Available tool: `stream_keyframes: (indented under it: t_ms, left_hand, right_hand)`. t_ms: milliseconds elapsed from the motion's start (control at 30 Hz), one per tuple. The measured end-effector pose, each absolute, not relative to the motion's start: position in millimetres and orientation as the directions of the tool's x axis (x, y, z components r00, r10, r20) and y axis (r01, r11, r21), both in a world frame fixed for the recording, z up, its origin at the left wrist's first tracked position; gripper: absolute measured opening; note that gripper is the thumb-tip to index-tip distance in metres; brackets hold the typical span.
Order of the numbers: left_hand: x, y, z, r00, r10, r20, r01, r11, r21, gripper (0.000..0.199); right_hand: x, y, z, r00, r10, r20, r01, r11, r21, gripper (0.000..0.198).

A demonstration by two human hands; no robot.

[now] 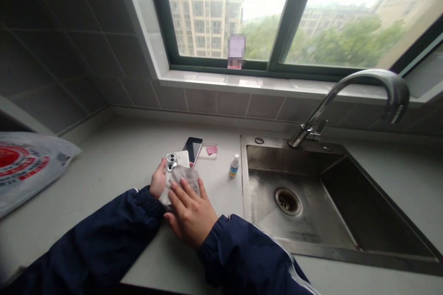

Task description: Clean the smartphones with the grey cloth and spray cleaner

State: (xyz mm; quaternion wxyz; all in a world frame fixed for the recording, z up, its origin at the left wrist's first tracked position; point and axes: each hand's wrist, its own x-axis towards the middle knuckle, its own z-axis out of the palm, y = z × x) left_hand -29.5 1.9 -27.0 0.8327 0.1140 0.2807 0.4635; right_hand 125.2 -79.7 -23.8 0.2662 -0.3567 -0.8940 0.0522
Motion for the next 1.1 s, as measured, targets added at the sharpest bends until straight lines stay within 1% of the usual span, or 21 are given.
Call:
stream_keyframes:
  t_ms: [67,133,300,400,500,600,667,833,900,967,1100]
  left_hand:
    - [-33,3,-32,0.425,0.833,-0.355,-0.685,0.552,0.475,0.087]
    - [-34,3,-35,0.427,0.837,-0.343,-0.678,0.547,0.491,0.087]
    - [-28,2,-27,0.403,0.836,-0.374,-0.681,0.546,0.488,0.086]
    - [-25,1,-20,0.388,0.835,-0.389,-0.711,0.54,0.45,0.087]
    - [-27,1,-20,0.403,0.825,-0.397,-0.709,0.556,0.434,0.088]
    - [-31,1,-25,0.401,0.826,-0.396,-0.685,0.557,0.47,0.089]
    - [-32,1,-27,0.393,0.832,-0.392,-0.682,0.549,0.484,0.089]
    - [-24,0,-20,0.36,0.835,-0.415,-0.717,0.532,0.45,0.086]
    - [-21,-1,-16,0.334,0.835,-0.437,-0.731,0.522,0.439,0.084]
    - [-22,-1,-15,0.347,0.822,-0.451,-0.721,0.542,0.432,0.084]
    - [-28,0,-17,0.38,0.809,-0.448,-0.683,0.572,0.454,0.087]
  right_hand:
    - [124,-81,-26,-0.645,0.629,0.433,0.573,0.774,-0.27,0.049]
    - [124,-81,-27,-0.652,0.62,0.436,0.565,0.781,-0.266,0.049]
    - [127,-75,-26,-0.57,0.676,0.467,0.626,0.726,-0.285,0.046]
    - [128,-72,-25,-0.543,0.705,0.456,0.654,0.696,-0.296,0.045]
    - [127,-74,-27,-0.582,0.678,0.449,0.627,0.726,-0.283,0.049]
    - [125,-77,-27,-0.647,0.631,0.428,0.575,0.772,-0.269,0.051]
    - [125,-78,-27,-0.659,0.622,0.422,0.564,0.781,-0.269,0.051]
    - [129,-71,-26,-0.561,0.701,0.441,0.648,0.703,-0.293,0.046]
    - [130,-70,-27,-0.542,0.711,0.448,0.66,0.69,-0.297,0.047]
    - [130,-70,-27,-0.558,0.695,0.454,0.643,0.708,-0.293,0.048]
    - [129,-75,-28,-0.652,0.613,0.447,0.556,0.787,-0.268,0.049]
